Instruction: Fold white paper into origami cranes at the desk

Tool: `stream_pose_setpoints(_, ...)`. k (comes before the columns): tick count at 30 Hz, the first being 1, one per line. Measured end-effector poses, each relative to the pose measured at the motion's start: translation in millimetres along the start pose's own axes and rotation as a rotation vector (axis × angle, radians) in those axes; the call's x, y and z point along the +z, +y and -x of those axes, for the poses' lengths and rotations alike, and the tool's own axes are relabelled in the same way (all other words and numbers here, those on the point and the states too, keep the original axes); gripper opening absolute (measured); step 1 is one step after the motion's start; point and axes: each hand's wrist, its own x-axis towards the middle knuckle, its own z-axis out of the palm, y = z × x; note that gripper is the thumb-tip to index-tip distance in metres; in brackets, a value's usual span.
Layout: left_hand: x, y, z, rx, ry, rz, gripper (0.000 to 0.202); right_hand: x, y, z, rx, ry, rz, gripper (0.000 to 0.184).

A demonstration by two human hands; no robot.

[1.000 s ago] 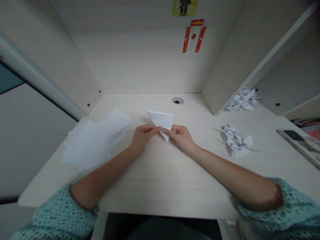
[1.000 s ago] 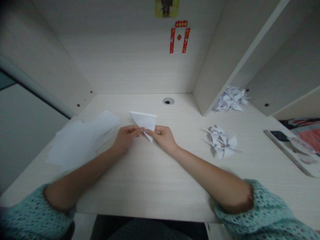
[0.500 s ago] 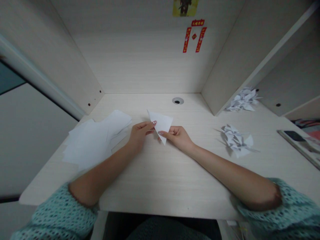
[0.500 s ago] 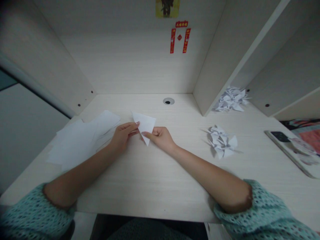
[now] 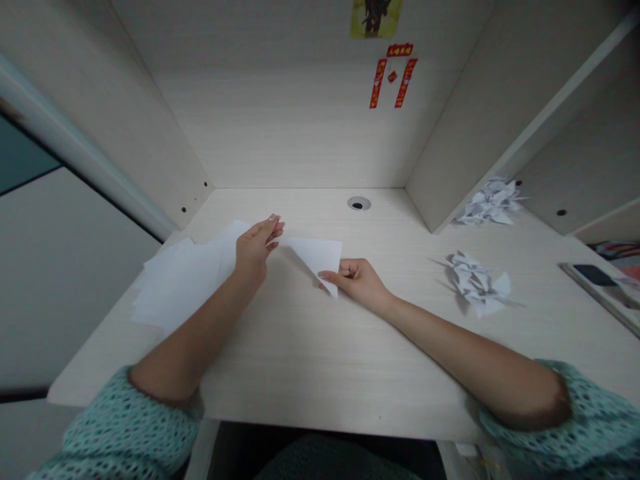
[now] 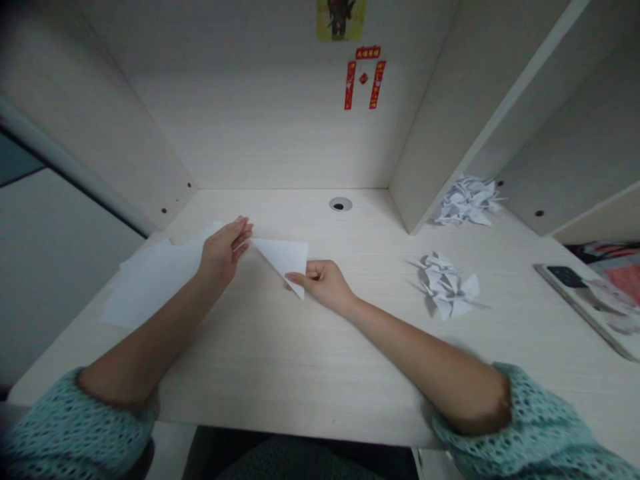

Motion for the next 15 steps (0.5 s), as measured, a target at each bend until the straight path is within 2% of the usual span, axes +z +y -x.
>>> stream_pose_setpoints(7,8.2,-16,16,0.031,-0.179,-0.087,0.04,0,0,-5,-0.005,0.143,-0.111,0.037)
stream_pose_setpoints(12,13.4,-25,26,0.022,-0.372,-0.241,0.029,-2,3,-6,-0.043,0.133,-0.106,0.037)
stream_pose_setpoints(15,14.1,-26,28,0.003,-0.415,-0.266,0.025,-3,3,-7,-0.055,0.114,-0.068,0.039)
